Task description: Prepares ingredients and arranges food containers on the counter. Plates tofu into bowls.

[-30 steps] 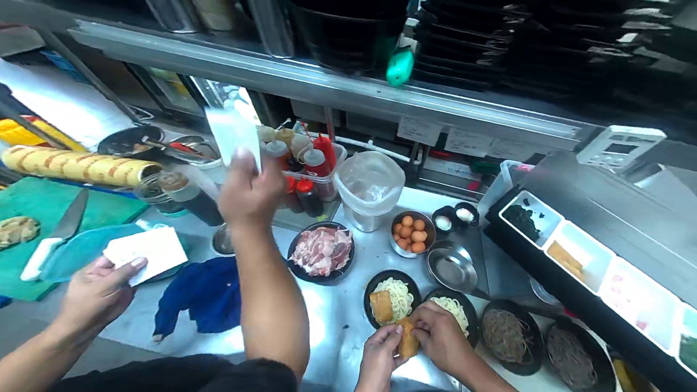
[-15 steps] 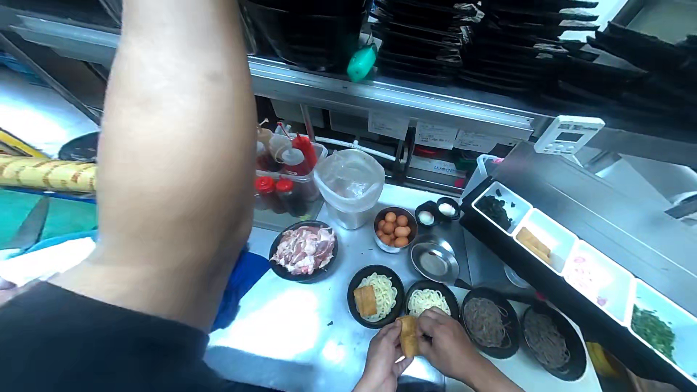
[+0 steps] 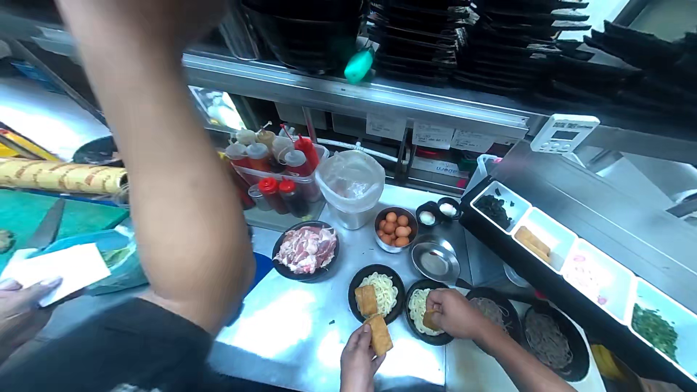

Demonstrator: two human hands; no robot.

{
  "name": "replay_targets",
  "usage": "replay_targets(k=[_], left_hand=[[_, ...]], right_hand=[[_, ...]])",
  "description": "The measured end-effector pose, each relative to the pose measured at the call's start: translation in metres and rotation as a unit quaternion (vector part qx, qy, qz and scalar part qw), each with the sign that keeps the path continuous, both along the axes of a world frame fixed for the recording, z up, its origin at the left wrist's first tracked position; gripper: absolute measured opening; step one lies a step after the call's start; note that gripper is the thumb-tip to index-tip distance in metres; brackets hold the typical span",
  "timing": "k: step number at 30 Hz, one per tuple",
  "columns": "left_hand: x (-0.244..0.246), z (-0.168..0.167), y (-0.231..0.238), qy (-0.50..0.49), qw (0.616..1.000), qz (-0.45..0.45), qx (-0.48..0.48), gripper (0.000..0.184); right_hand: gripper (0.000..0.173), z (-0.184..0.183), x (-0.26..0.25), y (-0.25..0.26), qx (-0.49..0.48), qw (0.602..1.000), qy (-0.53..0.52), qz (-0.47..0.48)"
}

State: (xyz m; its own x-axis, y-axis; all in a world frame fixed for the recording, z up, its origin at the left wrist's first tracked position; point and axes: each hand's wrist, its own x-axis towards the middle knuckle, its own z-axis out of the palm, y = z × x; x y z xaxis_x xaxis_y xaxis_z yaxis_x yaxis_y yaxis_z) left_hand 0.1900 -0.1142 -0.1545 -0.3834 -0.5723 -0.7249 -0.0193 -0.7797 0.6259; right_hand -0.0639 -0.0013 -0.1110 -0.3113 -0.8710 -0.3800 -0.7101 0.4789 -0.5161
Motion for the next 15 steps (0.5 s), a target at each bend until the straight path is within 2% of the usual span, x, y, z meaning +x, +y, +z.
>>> replay_targets(k=[4,6,9,11,13,15], left_hand=[[-0.003,0.001,0.004,0.003,1.0,-0.013,0.006,0.039],[-0.006,0.001,0.006,0.01,1.0,-0.023,0.009,0.039],[-0.01,0.005,0.007,0.029,0.999,-0.036,0.012,0.038],[-0.014,0.007,0.006,0.041,0.998,-0.047,0.023,0.037],[-0.017,0.008,0.005,0.058,0.995,-0.074,0.028,0.036],[-0.021,0.01,0.007,0.067,0.992,-0.108,0.023,0.034]], right_hand=[[0.018,-0.035,-0.003,-0.022,0.049,0.998,-0.014,0.035],[0.023,-0.045,-0.003,-0.028,0.056,0.998,0.011,0.012],[0.034,-0.042,0.001,-0.029,0.048,0.995,0.078,-0.043],[0.032,-0.028,0.01,-0.021,0.003,0.995,0.076,-0.062],[0.027,-0.012,0.025,-0.011,-0.103,0.993,-0.012,-0.062],[0.032,0.003,0.041,-0.003,-0.146,0.985,-0.091,-0.029]])
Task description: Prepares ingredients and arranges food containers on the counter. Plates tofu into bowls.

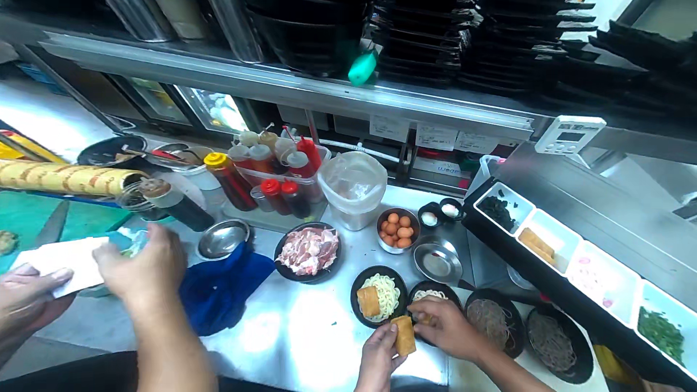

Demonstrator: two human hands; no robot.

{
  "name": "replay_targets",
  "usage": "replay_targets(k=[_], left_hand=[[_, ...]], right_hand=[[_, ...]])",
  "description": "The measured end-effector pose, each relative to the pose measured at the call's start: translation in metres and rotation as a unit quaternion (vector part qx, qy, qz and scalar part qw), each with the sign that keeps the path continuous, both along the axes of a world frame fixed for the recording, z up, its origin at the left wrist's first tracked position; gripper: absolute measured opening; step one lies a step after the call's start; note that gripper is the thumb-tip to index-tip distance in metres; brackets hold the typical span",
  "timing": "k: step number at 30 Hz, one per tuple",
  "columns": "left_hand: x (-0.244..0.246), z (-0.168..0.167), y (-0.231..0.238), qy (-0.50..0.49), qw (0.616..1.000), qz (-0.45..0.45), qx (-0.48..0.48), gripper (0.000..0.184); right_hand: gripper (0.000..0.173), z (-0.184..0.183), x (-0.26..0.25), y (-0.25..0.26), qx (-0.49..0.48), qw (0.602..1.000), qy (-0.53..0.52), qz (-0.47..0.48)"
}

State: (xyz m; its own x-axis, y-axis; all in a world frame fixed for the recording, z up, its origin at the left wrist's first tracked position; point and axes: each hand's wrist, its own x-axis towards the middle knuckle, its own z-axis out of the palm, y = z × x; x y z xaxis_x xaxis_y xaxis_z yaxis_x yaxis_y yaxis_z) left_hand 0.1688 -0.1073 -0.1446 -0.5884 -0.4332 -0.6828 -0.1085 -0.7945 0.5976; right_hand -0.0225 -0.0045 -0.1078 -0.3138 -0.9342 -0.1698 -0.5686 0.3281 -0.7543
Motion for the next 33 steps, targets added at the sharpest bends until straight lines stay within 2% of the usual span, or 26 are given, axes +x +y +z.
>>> replay_targets(k=[2,5,10,14,18,24,28,33], left_hand=[[-0.005,0.003,0.004,0.008,1.0,-0.026,0.001,0.033],[-0.012,0.003,0.009,0.011,0.999,-0.042,0.033,0.034],[-0.017,-0.008,0.01,0.007,0.993,-0.073,0.093,0.038],[-0.019,-0.01,0.012,-0.016,0.993,-0.088,0.083,0.037],[-0.024,-0.012,0.01,-0.027,0.992,-0.05,0.112,0.04],[-0.015,-0.014,0.002,-0.032,0.995,0.066,0.066,0.042],[-0.005,-0.014,-0.006,-0.048,0.994,0.088,0.051,0.041],[-0.001,-0.011,-0.003,-0.051,0.995,0.077,0.049,0.041]], right_hand=[[0.029,0.006,0.014,0.005,0.009,0.998,0.061,0.024],[0.021,-0.009,0.024,0.016,-0.018,0.991,0.135,-0.016],[0.01,-0.015,0.024,0.027,0.022,0.992,0.075,-0.097],[0.004,-0.014,0.025,0.031,0.036,0.992,0.095,-0.078],[0.005,0.001,0.025,0.037,0.033,0.991,0.12,-0.044],[0.013,0.012,-0.012,0.039,0.01,0.99,-0.042,-0.135],[0.016,0.004,-0.035,0.028,0.11,0.991,0.015,-0.081],[0.02,-0.033,-0.047,0.01,0.181,0.982,0.054,0.002]])
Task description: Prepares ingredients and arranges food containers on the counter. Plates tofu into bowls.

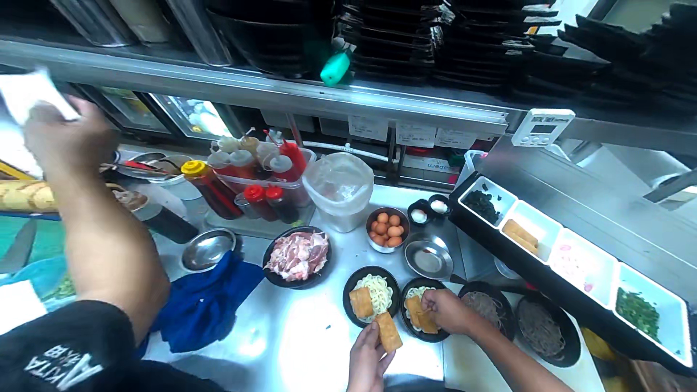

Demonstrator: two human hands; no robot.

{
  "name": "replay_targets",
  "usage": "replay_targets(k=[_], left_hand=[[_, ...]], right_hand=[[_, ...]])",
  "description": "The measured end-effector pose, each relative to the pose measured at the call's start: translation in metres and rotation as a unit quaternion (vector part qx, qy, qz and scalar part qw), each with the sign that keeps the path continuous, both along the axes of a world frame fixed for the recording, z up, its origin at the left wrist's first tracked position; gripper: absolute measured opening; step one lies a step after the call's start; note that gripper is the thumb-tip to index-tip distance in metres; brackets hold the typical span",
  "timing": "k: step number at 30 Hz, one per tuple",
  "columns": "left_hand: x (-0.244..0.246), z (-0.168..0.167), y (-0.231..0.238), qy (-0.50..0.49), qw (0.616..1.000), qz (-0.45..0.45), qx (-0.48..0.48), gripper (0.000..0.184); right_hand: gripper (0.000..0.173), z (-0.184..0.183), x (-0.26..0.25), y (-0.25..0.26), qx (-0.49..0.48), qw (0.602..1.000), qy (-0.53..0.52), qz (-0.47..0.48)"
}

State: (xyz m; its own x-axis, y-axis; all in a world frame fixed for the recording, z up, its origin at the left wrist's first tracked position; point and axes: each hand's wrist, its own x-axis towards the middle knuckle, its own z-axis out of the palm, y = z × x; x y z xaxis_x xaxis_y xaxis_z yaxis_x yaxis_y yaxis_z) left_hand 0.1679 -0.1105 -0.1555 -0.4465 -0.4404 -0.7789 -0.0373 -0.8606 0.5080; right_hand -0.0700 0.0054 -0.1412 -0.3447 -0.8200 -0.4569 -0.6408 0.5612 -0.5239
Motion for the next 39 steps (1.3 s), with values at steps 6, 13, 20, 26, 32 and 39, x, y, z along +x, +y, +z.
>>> replay_targets(k=[6,13,20,26,32,39], left_hand=[[-0.002,0.006,0.007,0.029,0.999,-0.033,-0.011,0.04],[-0.013,0.019,0.021,0.081,0.988,-0.132,-0.028,0.034],[-0.03,0.022,0.033,0.066,0.98,-0.186,-0.012,0.033],[-0.047,0.026,0.046,0.014,0.97,-0.24,-0.021,0.031],[-0.068,0.023,0.061,0.009,0.984,-0.175,-0.035,0.033],[-0.071,0.019,0.058,0.054,0.985,-0.136,-0.089,0.032]], right_hand=[[0.025,-0.007,0.006,-0.004,0.015,0.991,0.132,0.002],[0.03,0.033,0.059,0.026,-0.217,0.975,0.055,-0.012],[0.013,0.015,0.073,0.058,-0.287,0.94,0.177,-0.05],[0.013,0.012,0.08,0.079,-0.248,0.952,0.157,-0.088],[0.007,0.054,0.05,0.112,-0.215,0.954,0.007,-0.208],[0.018,0.064,-0.031,0.142,-0.052,0.98,0.062,-0.183]])
